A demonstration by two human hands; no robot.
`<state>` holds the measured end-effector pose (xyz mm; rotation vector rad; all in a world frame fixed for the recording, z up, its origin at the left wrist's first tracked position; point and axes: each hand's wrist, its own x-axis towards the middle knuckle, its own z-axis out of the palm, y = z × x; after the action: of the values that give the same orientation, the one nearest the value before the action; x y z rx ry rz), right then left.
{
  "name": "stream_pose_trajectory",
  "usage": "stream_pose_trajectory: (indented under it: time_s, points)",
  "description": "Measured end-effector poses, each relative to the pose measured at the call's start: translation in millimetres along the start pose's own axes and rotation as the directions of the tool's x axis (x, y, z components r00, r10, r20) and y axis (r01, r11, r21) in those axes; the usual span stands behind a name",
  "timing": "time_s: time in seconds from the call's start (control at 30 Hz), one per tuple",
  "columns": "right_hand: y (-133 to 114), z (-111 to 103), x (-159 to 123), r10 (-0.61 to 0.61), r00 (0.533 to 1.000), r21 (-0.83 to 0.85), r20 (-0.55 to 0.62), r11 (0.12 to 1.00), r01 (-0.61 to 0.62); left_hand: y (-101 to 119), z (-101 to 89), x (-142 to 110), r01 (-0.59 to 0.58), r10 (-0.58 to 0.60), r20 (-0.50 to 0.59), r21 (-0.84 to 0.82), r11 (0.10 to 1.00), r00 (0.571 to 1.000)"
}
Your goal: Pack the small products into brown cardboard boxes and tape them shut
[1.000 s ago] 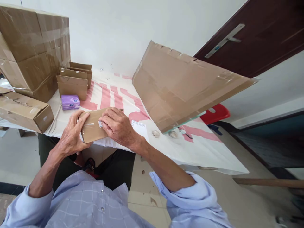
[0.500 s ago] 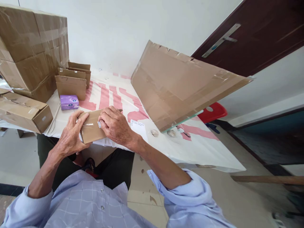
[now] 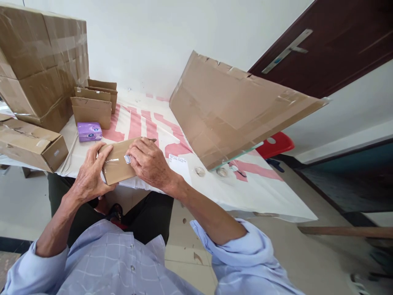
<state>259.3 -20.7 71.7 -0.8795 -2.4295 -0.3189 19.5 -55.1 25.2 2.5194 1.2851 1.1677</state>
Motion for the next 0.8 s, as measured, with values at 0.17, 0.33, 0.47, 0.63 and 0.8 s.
stream_pose_trajectory:
  time_s: [0.17,0.33,0.47,0.63,0.8]
  points:
    - [-1.3,1.9,0.5,0.015,1.0,-0.016,-0.004,1.0,-0.015,0.3,0.0,-0.7,0.003,-0.003,0.008,-0.002,1.0,1.0]
    - [-1.9,1.8,1.1,0.036,0.999,-0.022,0.011,0.999,-0.036,2.0,-0.3,-0.8,0.003,-0.003,0.014,-0.009,1.0,1.0]
    - [-2.4,0.8,1.6,0.044,0.999,-0.019,0.021,0.999,-0.043,2.5,0.3,-0.9,0.005,-0.005,0.017,-0.018,1.0,1.0]
    - [-2.1,1.3,0.9,0.045,0.999,-0.019,0.012,0.999,-0.045,2.0,0.8,-1.5,0.008,-0.008,0.029,-0.016,1.0,1.0]
    - [0.3,-0.6,0.6,0.041,0.999,0.002,0.019,0.999,-0.041,2.9,1.1,-1.8,0.003,-0.003,0.027,-0.008,1.0,1.0]
